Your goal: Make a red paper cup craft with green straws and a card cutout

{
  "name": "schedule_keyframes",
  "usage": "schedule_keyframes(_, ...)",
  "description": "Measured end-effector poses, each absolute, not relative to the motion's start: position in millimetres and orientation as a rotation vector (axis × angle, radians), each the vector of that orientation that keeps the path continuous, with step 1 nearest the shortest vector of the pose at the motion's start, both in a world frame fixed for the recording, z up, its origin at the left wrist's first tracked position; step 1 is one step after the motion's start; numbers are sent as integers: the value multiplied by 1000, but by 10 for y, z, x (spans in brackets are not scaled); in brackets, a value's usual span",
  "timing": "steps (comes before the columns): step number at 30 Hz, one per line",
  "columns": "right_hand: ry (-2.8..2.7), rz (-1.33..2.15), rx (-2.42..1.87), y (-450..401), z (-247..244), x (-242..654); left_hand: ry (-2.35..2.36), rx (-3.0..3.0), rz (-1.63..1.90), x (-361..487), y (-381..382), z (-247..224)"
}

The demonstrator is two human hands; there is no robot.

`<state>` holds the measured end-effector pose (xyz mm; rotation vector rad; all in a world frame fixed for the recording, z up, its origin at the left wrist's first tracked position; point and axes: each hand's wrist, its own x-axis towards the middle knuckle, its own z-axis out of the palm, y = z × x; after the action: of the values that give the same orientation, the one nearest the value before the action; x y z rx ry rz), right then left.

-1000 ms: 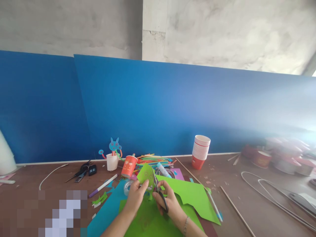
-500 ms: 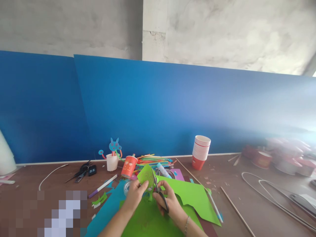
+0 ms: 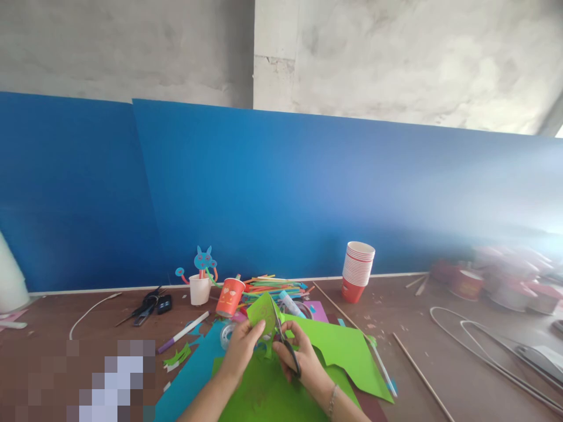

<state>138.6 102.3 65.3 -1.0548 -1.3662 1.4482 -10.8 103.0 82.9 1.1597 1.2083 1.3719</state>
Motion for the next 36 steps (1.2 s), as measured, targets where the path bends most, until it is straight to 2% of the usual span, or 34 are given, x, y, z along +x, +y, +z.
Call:
schedule_keyframes(11, -1393, 1486, -1035, 1016, 574, 1395, 1337, 1110, 1318, 11, 976, 828)
schedule_keyframes(36, -1359, 1493, -1035, 975, 648, 1397, 1105, 1175, 1298, -73, 955, 871)
